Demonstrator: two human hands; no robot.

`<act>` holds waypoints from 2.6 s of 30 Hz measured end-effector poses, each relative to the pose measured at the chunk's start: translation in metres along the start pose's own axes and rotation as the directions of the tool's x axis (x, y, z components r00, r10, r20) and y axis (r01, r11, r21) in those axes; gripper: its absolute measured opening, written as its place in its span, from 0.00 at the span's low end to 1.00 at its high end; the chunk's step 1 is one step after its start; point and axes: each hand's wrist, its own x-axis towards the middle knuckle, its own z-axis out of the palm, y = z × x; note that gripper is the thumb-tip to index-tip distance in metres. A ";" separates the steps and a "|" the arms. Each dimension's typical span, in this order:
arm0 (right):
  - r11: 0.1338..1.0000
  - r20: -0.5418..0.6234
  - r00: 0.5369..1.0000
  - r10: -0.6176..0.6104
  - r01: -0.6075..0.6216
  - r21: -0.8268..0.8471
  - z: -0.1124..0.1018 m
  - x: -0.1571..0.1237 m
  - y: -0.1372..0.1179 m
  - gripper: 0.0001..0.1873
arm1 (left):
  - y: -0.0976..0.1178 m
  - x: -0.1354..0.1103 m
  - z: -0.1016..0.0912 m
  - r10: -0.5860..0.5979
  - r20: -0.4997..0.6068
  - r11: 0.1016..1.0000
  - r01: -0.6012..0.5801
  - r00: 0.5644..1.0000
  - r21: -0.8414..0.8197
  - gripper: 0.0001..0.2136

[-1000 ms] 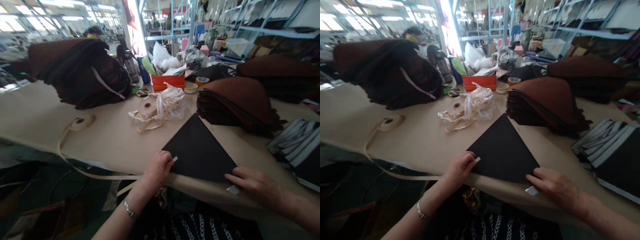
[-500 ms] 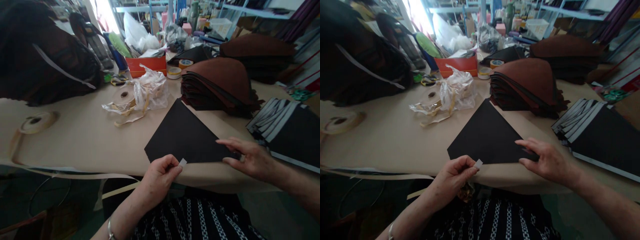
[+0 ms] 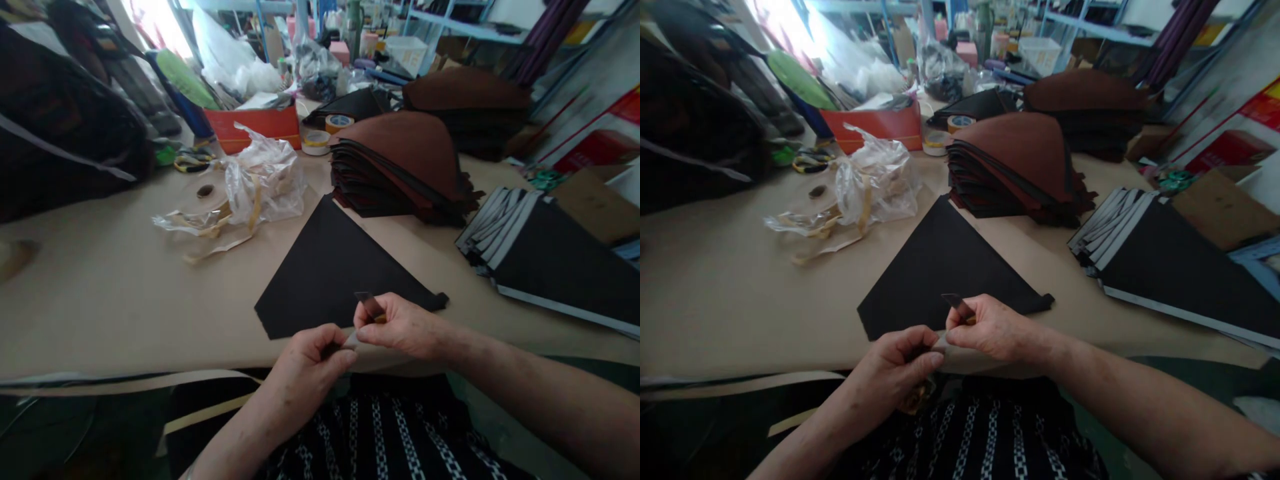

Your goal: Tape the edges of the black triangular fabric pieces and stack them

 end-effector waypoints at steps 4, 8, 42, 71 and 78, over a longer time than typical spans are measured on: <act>1.000 -0.060 0.998 -0.006 0.005 -0.016 0.002 -0.009 0.008 0.02 | -0.008 0.004 -0.001 -0.120 0.154 0.991 0.110 0.981 0.073 0.14; 0.999 -0.294 0.955 -0.026 0.013 -0.046 -0.029 -0.030 0.016 0.02 | -0.012 0.008 -0.011 -0.223 0.180 0.955 0.178 0.958 0.238 0.17; 0.646 -0.536 0.837 -0.108 -0.351 -0.678 -0.094 -0.067 0.061 0.06 | -0.014 0.055 -0.059 -0.307 0.012 0.747 0.233 0.952 0.623 0.19; 0.945 -0.288 0.957 0.017 -0.109 -0.307 -0.081 -0.022 0.050 0.15 | -0.007 0.004 -0.107 -0.347 0.001 0.746 0.275 0.938 0.607 0.18; 0.847 -0.312 0.950 -0.015 -0.153 -0.509 -0.078 -0.021 0.057 0.18 | -0.024 -0.055 -0.180 -0.394 -0.089 0.702 0.362 0.915 0.614 0.15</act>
